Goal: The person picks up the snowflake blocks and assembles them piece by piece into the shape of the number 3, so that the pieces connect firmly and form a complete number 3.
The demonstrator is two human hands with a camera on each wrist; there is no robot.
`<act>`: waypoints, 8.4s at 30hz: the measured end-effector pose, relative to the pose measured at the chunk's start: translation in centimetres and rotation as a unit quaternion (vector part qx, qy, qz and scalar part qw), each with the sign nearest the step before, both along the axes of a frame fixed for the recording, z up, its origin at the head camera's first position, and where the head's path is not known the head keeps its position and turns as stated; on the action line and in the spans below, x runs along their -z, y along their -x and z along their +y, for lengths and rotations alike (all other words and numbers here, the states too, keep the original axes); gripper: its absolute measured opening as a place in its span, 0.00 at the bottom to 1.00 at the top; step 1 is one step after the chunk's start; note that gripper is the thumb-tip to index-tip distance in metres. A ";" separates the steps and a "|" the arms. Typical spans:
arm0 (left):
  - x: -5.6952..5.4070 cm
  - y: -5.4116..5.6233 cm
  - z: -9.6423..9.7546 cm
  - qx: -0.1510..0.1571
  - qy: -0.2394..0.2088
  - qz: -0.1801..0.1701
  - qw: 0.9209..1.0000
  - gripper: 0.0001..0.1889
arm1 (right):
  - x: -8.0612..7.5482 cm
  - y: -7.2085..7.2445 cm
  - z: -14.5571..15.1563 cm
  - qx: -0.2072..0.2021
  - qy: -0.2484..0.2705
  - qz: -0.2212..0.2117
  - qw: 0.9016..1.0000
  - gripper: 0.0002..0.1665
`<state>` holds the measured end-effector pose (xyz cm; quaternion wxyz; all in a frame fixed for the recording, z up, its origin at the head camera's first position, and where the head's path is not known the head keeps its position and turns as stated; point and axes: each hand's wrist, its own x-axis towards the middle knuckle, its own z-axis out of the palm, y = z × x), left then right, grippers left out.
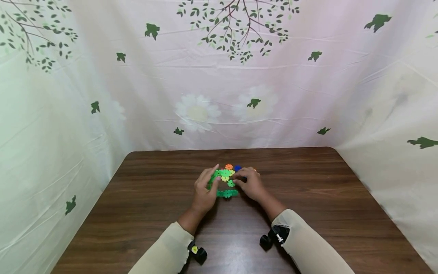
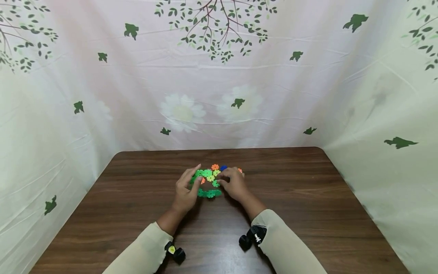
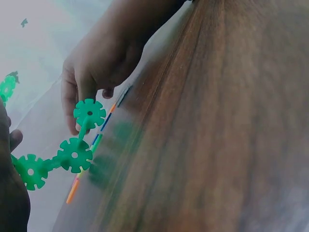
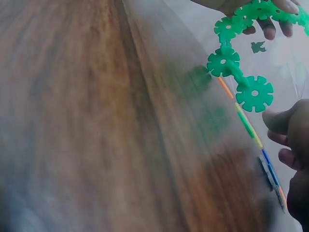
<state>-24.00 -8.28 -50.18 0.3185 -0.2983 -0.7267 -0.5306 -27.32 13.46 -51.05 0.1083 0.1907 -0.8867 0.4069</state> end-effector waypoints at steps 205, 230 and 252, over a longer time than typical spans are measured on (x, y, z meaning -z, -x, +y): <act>1.5 0.1 -0.1 -0.112 0.040 -0.122 0.985 0.11 | 0.3 -1.7 4.3 0.209 -0.031 -0.092 0.973 0.16; 1.3 -0.3 0.1 -0.093 0.046 -0.148 0.983 0.10 | 0.4 -2.8 2.3 0.089 0.061 0.019 0.994 0.07; 1.0 -1.1 1.7 -0.096 0.055 -0.117 0.987 0.13 | 0.0 -4.4 -0.5 -0.007 0.097 0.103 0.990 0.04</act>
